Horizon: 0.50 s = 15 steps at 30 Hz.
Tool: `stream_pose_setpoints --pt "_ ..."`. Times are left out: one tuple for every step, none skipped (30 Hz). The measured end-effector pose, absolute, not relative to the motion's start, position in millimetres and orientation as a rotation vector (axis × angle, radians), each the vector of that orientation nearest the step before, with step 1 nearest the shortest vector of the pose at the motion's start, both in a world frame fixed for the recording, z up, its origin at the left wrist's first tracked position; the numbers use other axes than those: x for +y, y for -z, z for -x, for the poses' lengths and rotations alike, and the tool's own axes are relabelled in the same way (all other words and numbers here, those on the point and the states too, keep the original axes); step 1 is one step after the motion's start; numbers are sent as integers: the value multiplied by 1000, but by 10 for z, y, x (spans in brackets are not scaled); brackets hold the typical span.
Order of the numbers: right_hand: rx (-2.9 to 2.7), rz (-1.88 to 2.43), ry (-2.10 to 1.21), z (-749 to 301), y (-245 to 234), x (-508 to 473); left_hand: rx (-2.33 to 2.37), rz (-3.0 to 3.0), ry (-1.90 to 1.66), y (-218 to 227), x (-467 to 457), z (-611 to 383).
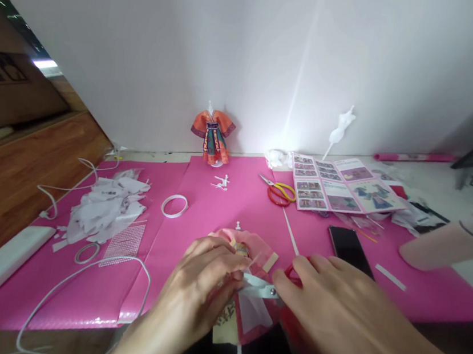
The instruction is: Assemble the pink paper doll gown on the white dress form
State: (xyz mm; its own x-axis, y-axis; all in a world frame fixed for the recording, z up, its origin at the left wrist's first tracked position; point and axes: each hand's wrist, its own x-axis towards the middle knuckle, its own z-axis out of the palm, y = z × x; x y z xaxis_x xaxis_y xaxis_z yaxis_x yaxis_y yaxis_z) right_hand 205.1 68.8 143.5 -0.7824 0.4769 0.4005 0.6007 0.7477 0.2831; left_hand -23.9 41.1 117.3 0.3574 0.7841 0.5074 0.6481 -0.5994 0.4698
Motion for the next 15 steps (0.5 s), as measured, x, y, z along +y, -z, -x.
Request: stream_pose_setpoints --pt "-2648 844 579 -2057 -1435 688 1289 -2411 -1082 -1176 412 258" --pt "-2650 852 585 -2063 -1438 689 1279 -2402 -1093 -1180 414 274" --pt "-2644 854 597 -2069 -1446 691 1270 -2401 -1101 -1186 417 287" --pt "-2642 855 613 -2074 -1458 692 1265 -2407 -1106 -1192 421 294" --pt "-2639 850 631 -2077 -1472 692 1264 -2414 -1106 -1197 425 297" --pt "-2637 842 647 -2077 -1486 691 1263 -2421 -1105 -1200 430 295" --pt "-2637 831 661 -2076 -1497 689 1264 -2427 -1102 -1202 436 289" --pt "-2636 825 672 -2073 -1504 686 1263 -2434 -1095 -1203 441 281" --pt "-2634 825 677 -2068 -1504 682 1262 -2442 -1090 -1203 445 271" --pt "-2632 835 676 -2062 -1499 678 1264 -2452 -1084 -1202 448 261" --pt "-2629 847 669 -2055 -1490 676 1265 -2465 -1080 -1202 449 252" --pt "-2630 860 655 -2049 -1481 674 1269 -2480 -1074 -1203 448 243" --pt "-2627 865 639 -2044 -1474 674 1276 -2495 -1065 -1205 445 236" --pt "-2626 861 623 -2040 -1470 675 1285 -2510 -1050 -1209 442 230" --pt "-2623 852 613 -2038 -1472 677 1295 -2523 -1034 -1213 438 226"
